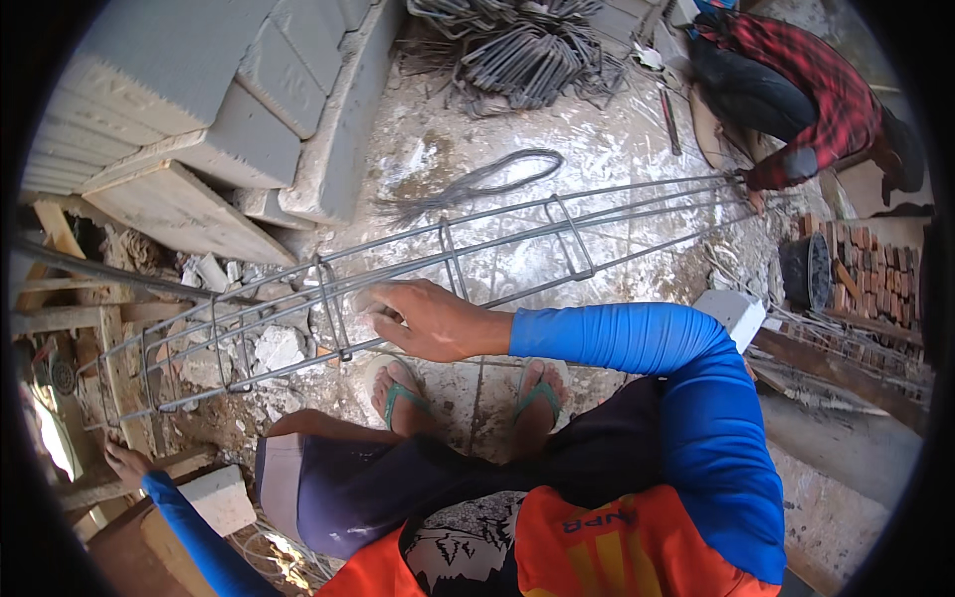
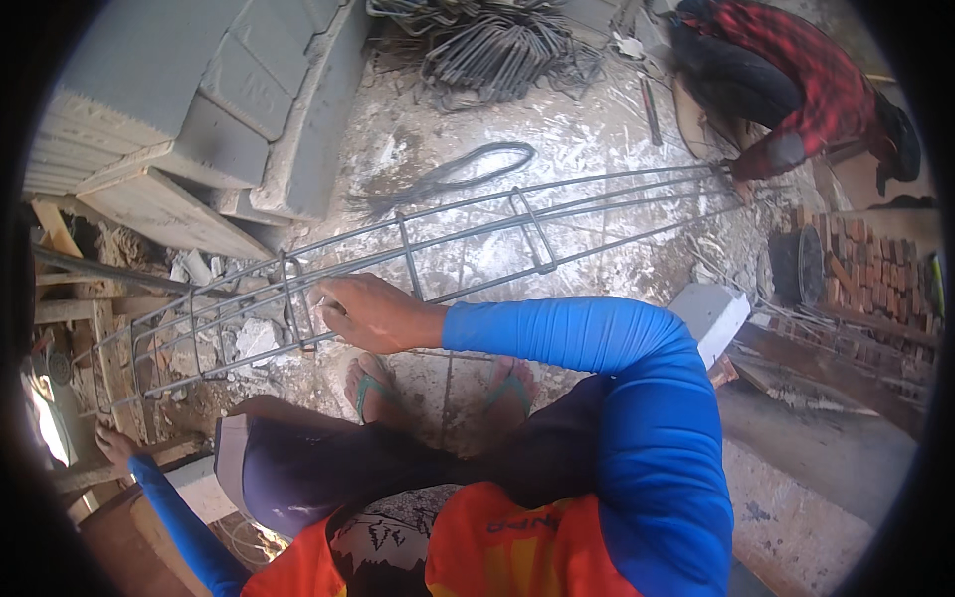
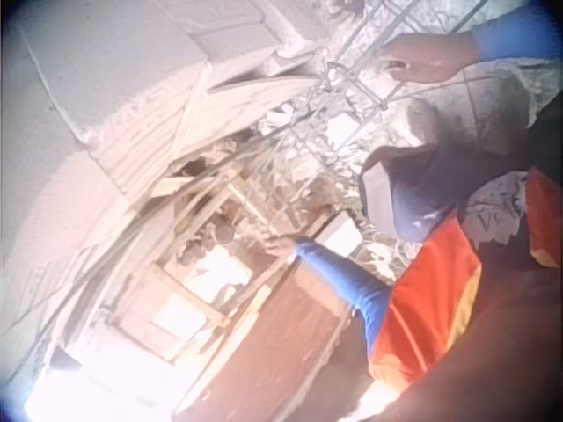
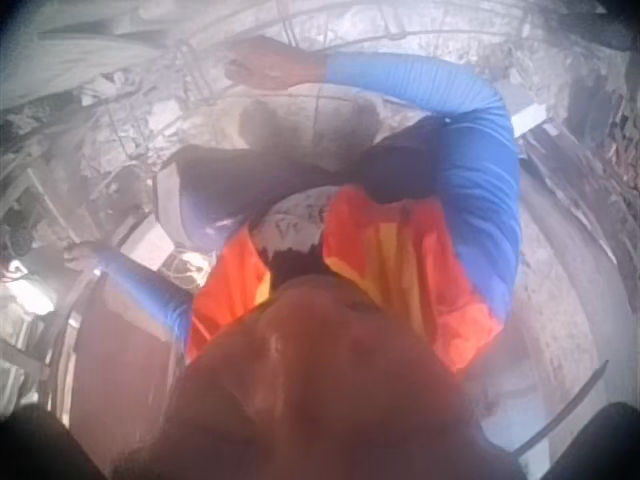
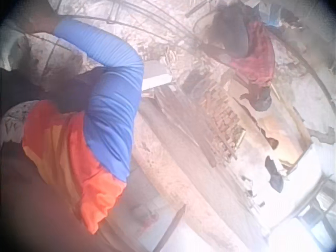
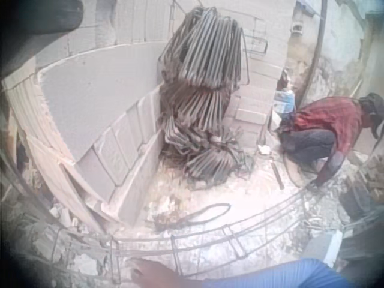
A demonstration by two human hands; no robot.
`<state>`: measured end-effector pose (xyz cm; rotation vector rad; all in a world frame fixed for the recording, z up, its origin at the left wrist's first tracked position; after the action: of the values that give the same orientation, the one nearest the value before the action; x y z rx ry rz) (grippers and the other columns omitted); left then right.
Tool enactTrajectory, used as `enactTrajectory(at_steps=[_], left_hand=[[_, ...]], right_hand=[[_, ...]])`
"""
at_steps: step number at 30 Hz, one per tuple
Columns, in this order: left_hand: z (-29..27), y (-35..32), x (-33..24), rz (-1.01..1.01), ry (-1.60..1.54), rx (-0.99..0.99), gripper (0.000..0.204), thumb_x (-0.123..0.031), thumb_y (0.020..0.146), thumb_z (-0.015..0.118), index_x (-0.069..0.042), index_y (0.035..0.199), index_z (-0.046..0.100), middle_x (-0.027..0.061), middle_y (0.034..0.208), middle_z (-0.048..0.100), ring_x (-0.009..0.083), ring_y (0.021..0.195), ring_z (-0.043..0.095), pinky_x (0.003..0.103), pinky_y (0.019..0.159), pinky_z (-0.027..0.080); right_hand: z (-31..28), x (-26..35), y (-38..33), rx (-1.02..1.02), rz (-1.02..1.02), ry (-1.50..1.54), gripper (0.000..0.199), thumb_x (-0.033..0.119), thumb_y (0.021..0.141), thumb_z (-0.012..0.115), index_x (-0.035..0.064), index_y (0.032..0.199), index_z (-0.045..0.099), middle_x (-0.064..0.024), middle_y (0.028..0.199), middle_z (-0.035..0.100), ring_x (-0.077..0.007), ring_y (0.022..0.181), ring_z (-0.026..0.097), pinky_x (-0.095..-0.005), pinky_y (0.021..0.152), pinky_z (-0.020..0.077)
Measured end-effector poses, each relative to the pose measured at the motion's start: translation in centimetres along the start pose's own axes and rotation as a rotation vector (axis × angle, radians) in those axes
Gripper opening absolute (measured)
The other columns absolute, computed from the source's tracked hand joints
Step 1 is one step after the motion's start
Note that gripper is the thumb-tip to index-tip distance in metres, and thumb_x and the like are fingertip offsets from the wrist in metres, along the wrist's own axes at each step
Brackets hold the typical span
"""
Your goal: The person assembles a rebar cage by hand, using pliers to twist wire ties around the intersections of steel bars. They work alongside another person on a construction site floor, securing the grid structure.
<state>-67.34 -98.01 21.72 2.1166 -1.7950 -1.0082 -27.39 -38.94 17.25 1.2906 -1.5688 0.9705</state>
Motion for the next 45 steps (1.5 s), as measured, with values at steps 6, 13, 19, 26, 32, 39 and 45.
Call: enactTrajectory(at_steps=[6,13,19,26,32,39,45], left_hand=[[3.4,-11.8,4.6,-0.664,-0.637,0.199,0.043,-0.042,0.098,0.058,-0.006,0.121,0.066,0.0064,0.101,0.068,0.0219,0.093,0.062,0.039,0.084,0.050],[5.7,-21.5,-0.6,-0.773,-0.872,0.390,0.021,-0.031,0.095,0.059,-0.016,0.107,0.066,-0.0043,0.078,0.058,0.0081,0.057,0.044,0.024,0.049,0.034],[6.2,-25.9,-6.1,-0.814,-1.105,0.483,0.021,-0.026,0.105,0.052,-0.011,0.114,0.062,-0.0036,0.084,0.059,0.0070,0.072,0.054,0.022,0.053,0.039],[3.8,-26.9,-10.6,-0.708,-0.989,0.383,0.020,-0.028,0.105,0.054,-0.010,0.109,0.061,-0.0023,0.085,0.062,0.0070,0.070,0.055,0.021,0.054,0.039],[2.5,-24.9,-11.5,-0.799,-1.112,0.512,0.030,-0.031,0.105,0.051,-0.008,0.122,0.058,-0.0014,0.094,0.060,0.0097,0.075,0.054,0.024,0.054,0.041],[5.2,-26.5,-10.1,-0.867,-1.001,0.506,0.035,-0.043,0.100,0.056,-0.015,0.121,0.060,-0.0047,0.098,0.061,0.0108,0.079,0.054,0.027,0.058,0.041],[5.4,-25.4,-11.4,-0.816,-0.989,0.504,0.034,-0.042,0.101,0.056,-0.014,0.120,0.060,-0.0040,0.095,0.060,0.0106,0.077,0.053,0.027,0.058,0.041]], right_hand=[[-4.6,-0.8,-3.1,-0.017,-0.063,-0.100,0.028,0.024,0.100,0.049,0.0002,0.111,0.061,-0.0224,0.098,0.065,-0.0418,0.094,0.063,-0.0512,0.085,0.0491],[-8.8,-3.5,-4.8,-0.230,-0.070,-0.401,0.024,0.019,0.099,0.060,-0.0001,0.113,0.066,-0.0203,0.111,0.068,-0.0381,0.098,0.067,-0.0455,0.085,0.0532],[-9.5,-4.6,-6.1,-0.236,-0.088,-0.580,0.016,0.012,0.094,0.066,0.0018,0.107,0.068,-0.0171,0.100,0.067,-0.0355,0.090,0.064,-0.0428,0.077,0.0511],[-10.9,-5.3,-6.6,-0.381,-0.092,-0.571,0.018,0.007,0.094,0.065,-0.0001,0.110,0.065,-0.0174,0.095,0.065,-0.0348,0.086,0.064,-0.0423,0.075,0.0504],[-12.4,-3.4,-8.5,-0.430,-0.109,-0.735,0.025,0.006,0.091,0.067,0.0021,0.116,0.065,-0.0177,0.089,0.065,-0.0326,0.083,0.063,-0.0424,0.073,0.0498],[-13.7,-4.1,-8.1,-0.503,-0.248,-0.775,0.028,0.015,0.091,0.068,-0.0006,0.115,0.065,-0.0148,0.091,0.064,-0.0321,0.089,0.060,-0.0434,0.079,0.0501],[-13.8,-4.0,-9.7,-0.412,-0.047,-0.631,0.030,0.023,0.094,0.065,0.0001,0.113,0.065,-0.0180,0.102,0.070,-0.0371,0.096,0.068,-0.0463,0.084,0.0542]])
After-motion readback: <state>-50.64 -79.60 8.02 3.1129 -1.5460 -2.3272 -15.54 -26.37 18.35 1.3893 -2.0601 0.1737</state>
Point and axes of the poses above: each hand's wrist, its own y-axis towards the middle knuckle, its own z-axis out of the palm, x = y × z, the point moved 1 cm from there along y, towards the middle knuckle
